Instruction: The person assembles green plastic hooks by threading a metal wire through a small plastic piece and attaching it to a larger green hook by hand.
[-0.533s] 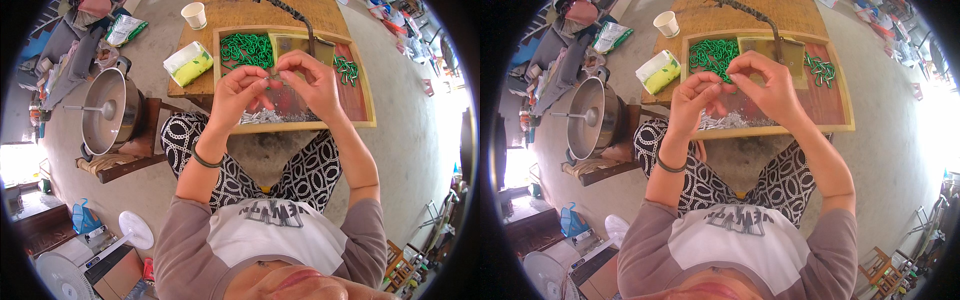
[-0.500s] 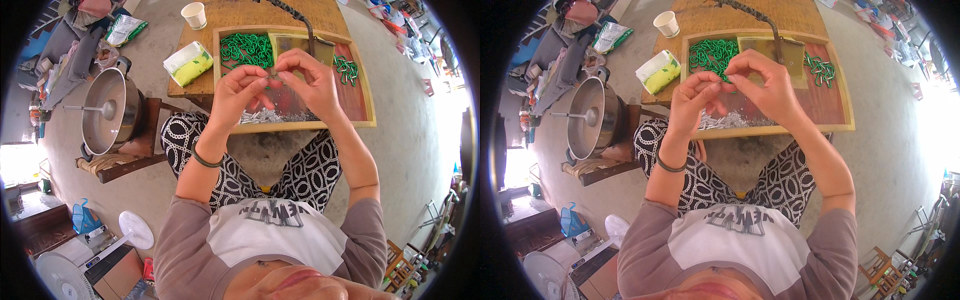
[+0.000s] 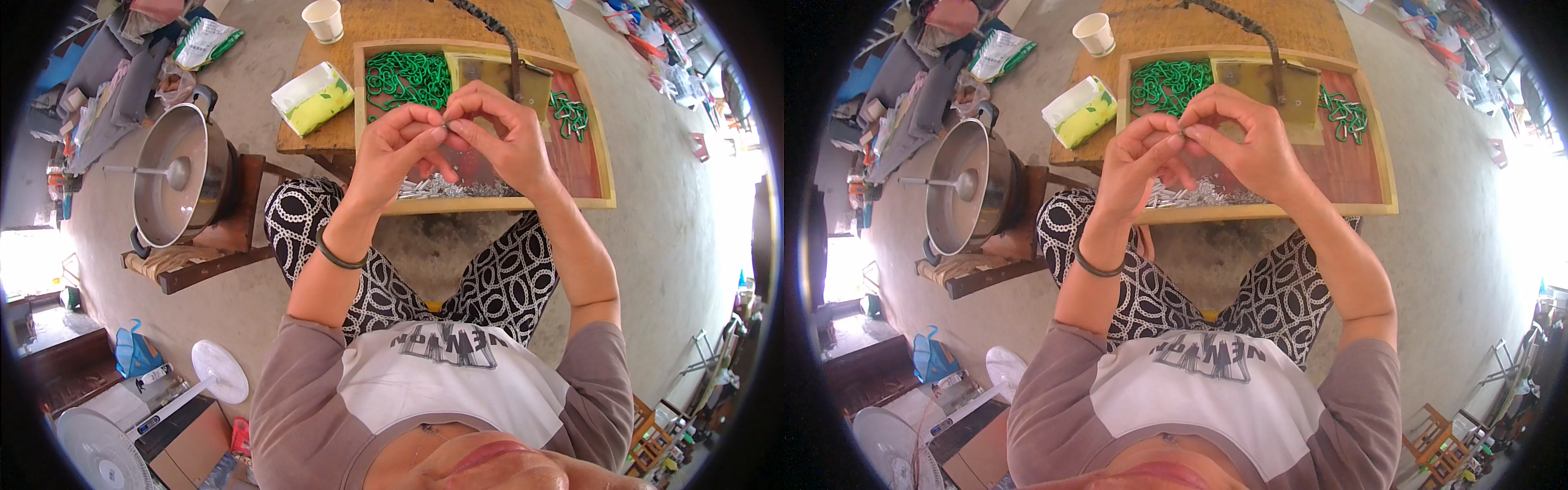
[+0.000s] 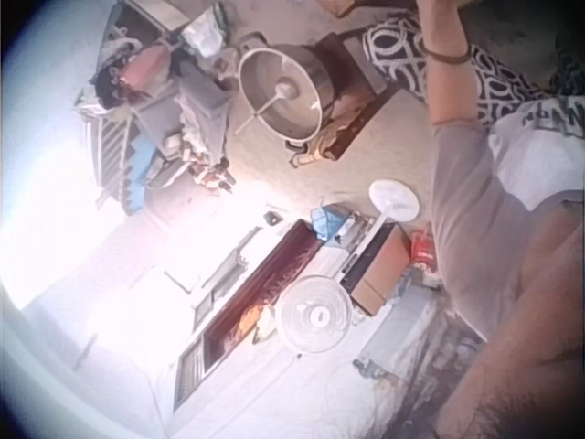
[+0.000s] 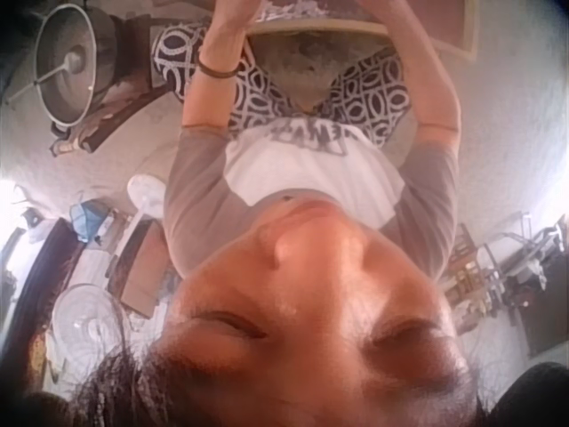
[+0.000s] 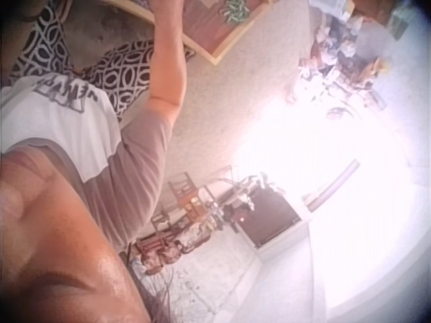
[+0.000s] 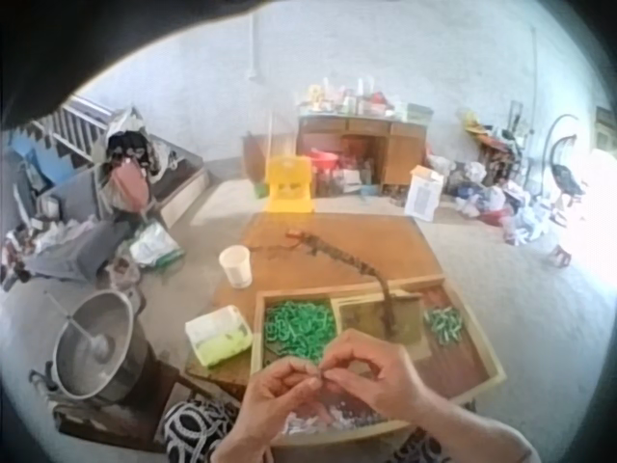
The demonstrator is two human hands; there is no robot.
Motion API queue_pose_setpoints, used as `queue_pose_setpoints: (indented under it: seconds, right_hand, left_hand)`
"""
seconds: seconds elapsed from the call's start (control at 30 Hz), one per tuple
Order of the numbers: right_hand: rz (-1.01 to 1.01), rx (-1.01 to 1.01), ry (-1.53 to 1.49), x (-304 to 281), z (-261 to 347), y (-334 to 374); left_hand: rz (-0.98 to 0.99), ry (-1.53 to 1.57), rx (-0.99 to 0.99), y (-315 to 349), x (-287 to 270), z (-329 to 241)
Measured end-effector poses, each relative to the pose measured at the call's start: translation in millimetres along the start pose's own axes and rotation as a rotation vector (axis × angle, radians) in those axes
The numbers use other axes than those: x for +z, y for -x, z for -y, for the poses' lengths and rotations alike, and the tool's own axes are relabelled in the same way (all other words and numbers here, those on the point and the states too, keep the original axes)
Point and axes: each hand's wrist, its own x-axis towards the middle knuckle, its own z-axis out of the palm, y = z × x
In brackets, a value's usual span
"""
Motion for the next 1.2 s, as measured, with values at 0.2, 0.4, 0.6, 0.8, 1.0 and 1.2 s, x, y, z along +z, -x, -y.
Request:
queue_pose_setpoints:
  seconds: [0.2, 0.4, 0.6, 0.8, 1.0, 1.2]
  right_hand:
    - [0.045, -0.110, 0.258, -0.5, 12.7, -3.8]
    - [0.020, -0.139, 0.361, 7.6, 19.6, -0.6]
    - [0.025, -0.182, 0.398, 8.1, 19.0, 0.7]
    - [0.034, -0.005, 0.381, -15.0, 7.3, 7.9]
    - [0.333, -0.088, 0.861, -36.0, -25.7, 34.5]
    - [0.385, -0.201, 0.882, -27.0, -45.0, 41.0]
  left_hand:
    - [0.033, 0.059, -0.047, -2.5, -7.9, 6.3]
    - [0.021, 0.111, -0.082, -0.6, -7.6, 6.0]
    - [0.008, 0.118, -0.075, -2.4, -7.5, 10.6]
    - [-0.117, 0.021, -0.023, -6.4, -14.2, 10.6]
    - [-0.167, -0.049, 0.047, -5.1, -14.5, 4.0]
    - [-0.169, -0.034, 0.056, -6.1, -12.8, 2.7]
